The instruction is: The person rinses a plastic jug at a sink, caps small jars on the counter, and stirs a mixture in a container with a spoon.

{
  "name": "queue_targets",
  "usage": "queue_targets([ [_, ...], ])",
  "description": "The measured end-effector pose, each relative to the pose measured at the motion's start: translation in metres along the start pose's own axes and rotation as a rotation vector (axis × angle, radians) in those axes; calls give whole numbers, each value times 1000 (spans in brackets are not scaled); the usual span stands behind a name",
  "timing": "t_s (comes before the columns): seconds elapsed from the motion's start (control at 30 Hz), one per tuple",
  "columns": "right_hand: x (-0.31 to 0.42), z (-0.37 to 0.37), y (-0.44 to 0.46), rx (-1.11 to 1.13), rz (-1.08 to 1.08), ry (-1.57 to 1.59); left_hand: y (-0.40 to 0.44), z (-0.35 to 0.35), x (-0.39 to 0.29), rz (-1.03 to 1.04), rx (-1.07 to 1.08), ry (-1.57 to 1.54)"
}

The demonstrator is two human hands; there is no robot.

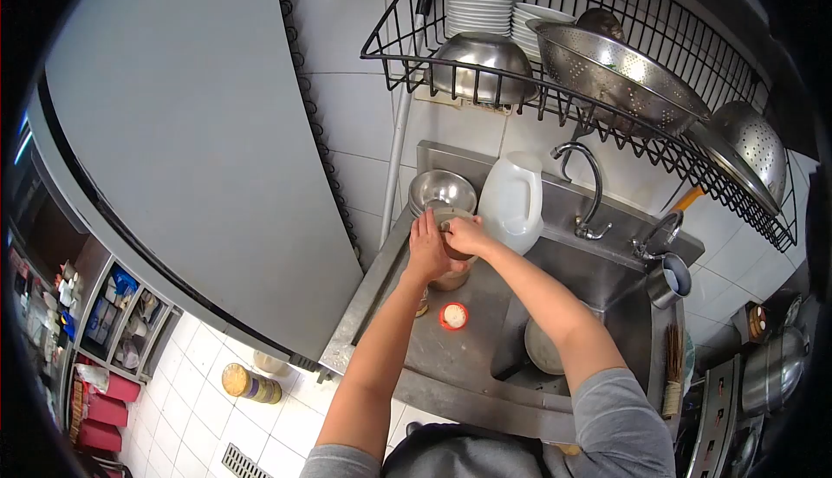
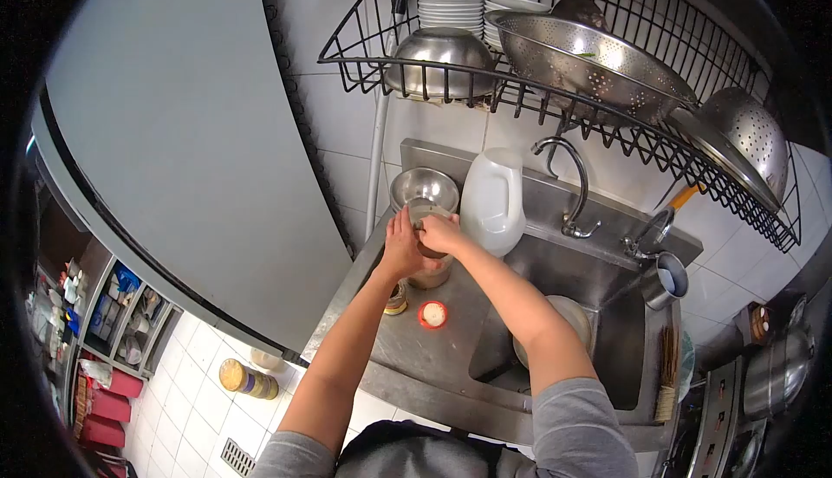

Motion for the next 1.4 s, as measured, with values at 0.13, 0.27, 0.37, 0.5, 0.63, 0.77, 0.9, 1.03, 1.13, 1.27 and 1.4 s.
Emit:
queue_targets([
  [0.13,9,-24,-1,-237,-132,26,-2,0,0,38,-48,-14],
  [0.27,7,-35,-1,-172,-200,-189,-2,-7,-2,-12,-20,-54],
  [0.37,1,-21,1,-71,-142,-200,-1,-9,-3,-63,23,-39],
  [0.5,-10,12,7,-67,-8,38,0,-10,-5,-60,42,16],
  [0.63,9,-32,-2,-313,-146,-15,-2,-5,-5,39,-20,43],
  [0.77,5,-32,0,-197,-216,-191,-2,-3,1,-36,10,-36],
  [0.9,0,-11,4,-57,-125,-148,-2,-7,-4,-4,-4,-39],
  [1.03,-1,-2,4,-132,15,103,-2,-7,-8,49,-8,63],
  [1.13,14,-35,-3,-263,-103,-20,-3,-6,-6,83,-58,76],
  [1.27,9,-34,-2,-268,-277,-163,-3,-9,-3,7,-56,-68],
  [1.4,7,-14,1,-28,-162,-184,-3,-14,-7,0,-35,-43],
])
Point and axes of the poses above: each hand's wrist, its own y-axis towards the middle knuckle, its own z-axis out of the palm, x = y × z, the point moved 9 cm from there along y, towards the middle knuckle, and after that the axes turned 10 degrees about -x, right-handed, at the moved point
